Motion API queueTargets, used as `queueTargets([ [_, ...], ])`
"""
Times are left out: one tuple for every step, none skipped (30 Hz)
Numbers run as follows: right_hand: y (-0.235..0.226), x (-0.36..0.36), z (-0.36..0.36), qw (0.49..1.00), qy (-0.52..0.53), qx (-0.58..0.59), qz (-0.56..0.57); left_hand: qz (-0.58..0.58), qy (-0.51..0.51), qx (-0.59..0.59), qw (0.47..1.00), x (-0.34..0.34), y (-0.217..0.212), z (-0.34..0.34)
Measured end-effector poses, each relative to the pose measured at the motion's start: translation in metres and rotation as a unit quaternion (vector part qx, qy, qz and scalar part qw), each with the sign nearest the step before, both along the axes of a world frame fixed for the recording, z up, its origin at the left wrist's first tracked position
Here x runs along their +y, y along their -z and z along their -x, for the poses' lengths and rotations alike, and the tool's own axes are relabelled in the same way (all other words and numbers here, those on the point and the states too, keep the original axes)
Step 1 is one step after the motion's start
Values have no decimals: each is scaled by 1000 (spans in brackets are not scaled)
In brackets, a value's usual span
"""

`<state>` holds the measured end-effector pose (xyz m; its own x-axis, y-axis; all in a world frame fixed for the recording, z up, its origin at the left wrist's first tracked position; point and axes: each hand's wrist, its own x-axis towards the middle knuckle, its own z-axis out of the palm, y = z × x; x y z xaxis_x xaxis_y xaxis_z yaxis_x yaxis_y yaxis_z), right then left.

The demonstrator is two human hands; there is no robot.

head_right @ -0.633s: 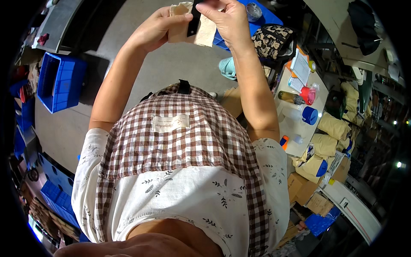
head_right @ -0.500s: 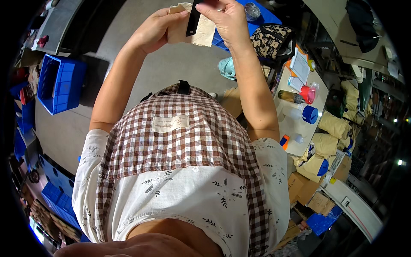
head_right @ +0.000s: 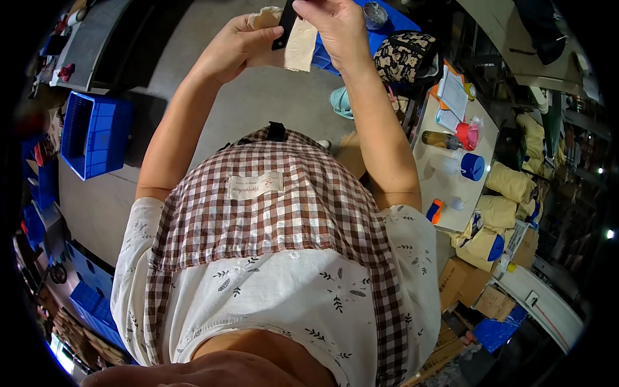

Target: The person folds a piece of light-colored fabric, then uses a black utility knife to cut a strip of tape. They apply the tape to the folded fabric and place the item into a clear plastic bag, sealing it.

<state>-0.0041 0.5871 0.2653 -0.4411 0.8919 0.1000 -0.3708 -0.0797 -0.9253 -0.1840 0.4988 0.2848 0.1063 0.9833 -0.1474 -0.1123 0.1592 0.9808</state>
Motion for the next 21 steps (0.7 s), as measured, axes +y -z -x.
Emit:
queueTargets([
  [3, 1, 0, 999, -5, 37, 14, -2, -3, 12, 1000, 1, 1, 1],
  [10, 6, -14, 999, -19, 46, -11, -10, -2, 9, 1000, 0, 1, 0],
  [19, 9, -30, 997, -33, 52, -36, -17, -2, 3, 1000, -2, 2, -2],
  [31, 5, -36, 996, -50, 40, -58, -24, 1, -3, 1000, -3, 3, -3],
  [40, 1, -40, 994, -67, 29, -80, -19, 5, -6, 1000, -2, 5, -2],
  [43, -6, -40, 993, -95, 24, -65, -12, 11, -8, 1000, -1, 6, -1],
  [41, -14, -36, 990, -127, 20, -50, -6, 13, -8, 1000, -1, 7, -1],
  [34, -19, -30, 988, -135, 57, -40, 3, 10, -16, 1000, -1, 7, -2],
  [32, -18, -30, 991, -119, 31, -56, 11, 8, -24, 1000, -3, 5, -3],
  [30, -17, -28, 991, -109, 35, -63, 20, 6, -33, 999, -3, 3, -5],
  [29, -15, -27, 992, -98, 39, -69, 22, 4, -34, 999, -3, 3, -6],
  [30, -15, -28, 993, -95, 36, -66, 24, 3, -34, 999, -3, 3, -9],
  [30, -16, -28, 993, -92, 33, -63, 26, 1, -33, 999, -2, 3, -10],
  [31, -16, -29, 994, -89, 30, -61, 27, 7, -34, 999, -1, 3, -10],
  [37, -11, -31, 996, -71, 19, -59, 28, 14, -34, 999, 0, 3, -10],
  [48, -4, -33, 997, -53, 9, -56, 29, 20, -35, 999, 1, 3, -10],
  [56, 2, -37, 998, -35, -2, -54, 24, 24, -27, 999, 3, 5, -12],
  [54, 1, -40, 999, -23, -5, -36, 20, 26, -20, 999, 4, 8, -12],
  [51, 8, -44, 997, -68, 11, -26, 16, 29, -12, 999, 6, 10, -13],
  [52, 17, -50, 997, -79, 17, -17, 18, 28, -2, 999, 7, 10, -12],
  [48, 22, -54, 996, -88, 22, -11, 17, 29, 9, 999, 8, 9, -12],
])
